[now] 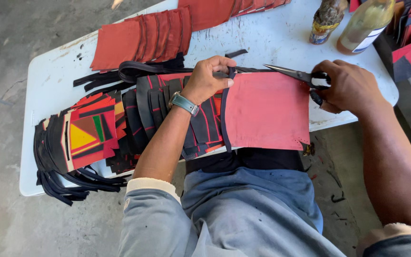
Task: The person repeatedly cuts black straps with scissors, threads them through the zipper area of small patterned pouches, and places the finished pouches on a stack. The work is performed at a white table with multiple pouches and straps visible.
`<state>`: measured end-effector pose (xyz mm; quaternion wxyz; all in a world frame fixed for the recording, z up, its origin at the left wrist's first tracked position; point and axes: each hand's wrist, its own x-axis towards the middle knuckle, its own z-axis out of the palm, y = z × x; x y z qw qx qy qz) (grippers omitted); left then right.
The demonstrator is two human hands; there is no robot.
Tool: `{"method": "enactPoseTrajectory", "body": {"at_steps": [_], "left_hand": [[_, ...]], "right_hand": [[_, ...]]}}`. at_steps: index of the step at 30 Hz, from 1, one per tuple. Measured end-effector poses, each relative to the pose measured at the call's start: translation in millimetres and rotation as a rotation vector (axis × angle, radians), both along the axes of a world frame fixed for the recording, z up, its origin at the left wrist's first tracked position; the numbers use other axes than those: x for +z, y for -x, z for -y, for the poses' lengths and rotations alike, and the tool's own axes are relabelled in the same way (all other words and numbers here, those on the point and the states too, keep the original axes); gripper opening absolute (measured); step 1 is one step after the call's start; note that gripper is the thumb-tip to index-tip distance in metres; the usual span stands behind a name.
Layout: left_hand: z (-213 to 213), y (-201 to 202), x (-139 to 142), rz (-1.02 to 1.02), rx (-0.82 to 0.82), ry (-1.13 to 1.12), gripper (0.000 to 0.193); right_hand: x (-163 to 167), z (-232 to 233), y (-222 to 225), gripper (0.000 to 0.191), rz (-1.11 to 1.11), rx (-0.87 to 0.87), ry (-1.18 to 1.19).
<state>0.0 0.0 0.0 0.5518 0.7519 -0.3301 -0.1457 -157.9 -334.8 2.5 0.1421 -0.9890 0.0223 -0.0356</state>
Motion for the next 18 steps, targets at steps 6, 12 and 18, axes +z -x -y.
{"method": "enactPoseTrajectory", "body": {"at_steps": [6,12,18], "left_hand": [[6.7,-8.8,-11.8,-0.124,0.086,0.168,0.027],[4.2,-6.5,-7.7,-0.064,0.082,0.554,0.027],[-48.1,38.3,96.8,0.921,0.503,-0.062,0.064]], "right_hand": [[-5.5,30.0,0.4,0.080,0.060,0.002,-0.013],[-30.4,-18.6,17.6,0.093,0.302,0.116,-1.018],[27.7,-84.7,-5.6,0.016,0.629,0.204,-0.733]]}}
